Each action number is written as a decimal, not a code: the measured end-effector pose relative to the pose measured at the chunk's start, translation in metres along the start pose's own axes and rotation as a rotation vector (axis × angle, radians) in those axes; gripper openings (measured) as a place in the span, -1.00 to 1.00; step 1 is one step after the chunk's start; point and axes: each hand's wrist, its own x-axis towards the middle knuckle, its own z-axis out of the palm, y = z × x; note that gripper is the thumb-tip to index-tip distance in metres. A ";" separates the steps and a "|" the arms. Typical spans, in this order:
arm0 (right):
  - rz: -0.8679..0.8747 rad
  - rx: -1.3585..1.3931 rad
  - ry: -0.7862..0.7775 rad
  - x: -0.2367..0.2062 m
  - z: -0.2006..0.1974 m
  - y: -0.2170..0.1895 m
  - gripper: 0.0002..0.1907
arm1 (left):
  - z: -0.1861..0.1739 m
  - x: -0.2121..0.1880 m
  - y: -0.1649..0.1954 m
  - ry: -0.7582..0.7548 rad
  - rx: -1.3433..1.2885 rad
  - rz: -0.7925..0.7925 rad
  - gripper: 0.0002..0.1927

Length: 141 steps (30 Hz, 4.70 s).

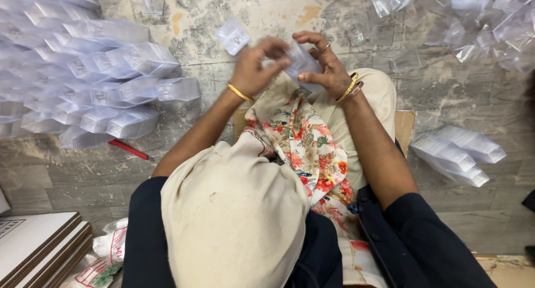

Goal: The person sits on the floor and counts stacks of small transparent plastic cups, tapping and squaring each stack by hand and placing counted stacks into piles around them. They repeatedly pick up loose cups and stacks from the floor, align them, and set the completed stacks aside.

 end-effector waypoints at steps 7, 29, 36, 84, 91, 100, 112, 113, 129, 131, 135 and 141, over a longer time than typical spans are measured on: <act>-0.081 0.051 0.005 0.000 -0.002 0.009 -0.44 | 0.017 0.000 0.001 0.008 -0.488 -0.366 -0.77; -0.069 0.062 0.010 -0.002 -0.004 0.003 -0.41 | -0.002 -0.001 0.029 0.089 -0.259 -0.157 -0.58; -0.111 0.095 0.075 -0.001 -0.004 0.013 -0.55 | 0.016 -0.002 0.029 0.049 0.091 0.025 -0.78; -0.198 -0.088 0.115 0.005 -0.006 0.018 -0.68 | 0.032 -0.009 0.035 0.309 0.085 0.019 -0.80; -0.122 -0.019 0.104 0.002 -0.009 0.013 -0.68 | 0.024 -0.001 0.032 0.390 -0.069 -0.104 -0.81; -0.029 0.090 0.103 0.000 -0.010 0.019 -0.48 | 0.015 -0.002 0.027 0.333 0.080 0.023 -0.78; -0.055 -0.077 0.123 0.002 -0.014 0.032 -0.34 | 0.009 0.000 0.020 0.258 0.015 0.022 -0.79; -0.060 -0.096 0.123 0.001 -0.014 0.033 -0.32 | 0.009 0.000 0.021 0.244 0.022 0.049 -0.79; -0.189 -0.180 0.119 -0.003 -0.006 0.021 -0.13 | 0.003 -0.001 0.022 0.025 0.065 0.286 -0.80; -0.204 -0.206 0.131 -0.004 -0.006 0.021 -0.15 | 0.003 -0.002 0.019 0.016 0.079 0.293 -0.79; -0.219 -0.240 0.153 -0.003 -0.006 0.023 -0.21 | 0.006 -0.005 0.018 -0.037 0.001 0.269 -0.51; -0.242 -0.297 -0.006 -0.001 -0.006 0.023 -0.17 | 0.012 -0.008 0.021 -0.149 -0.122 0.352 -0.07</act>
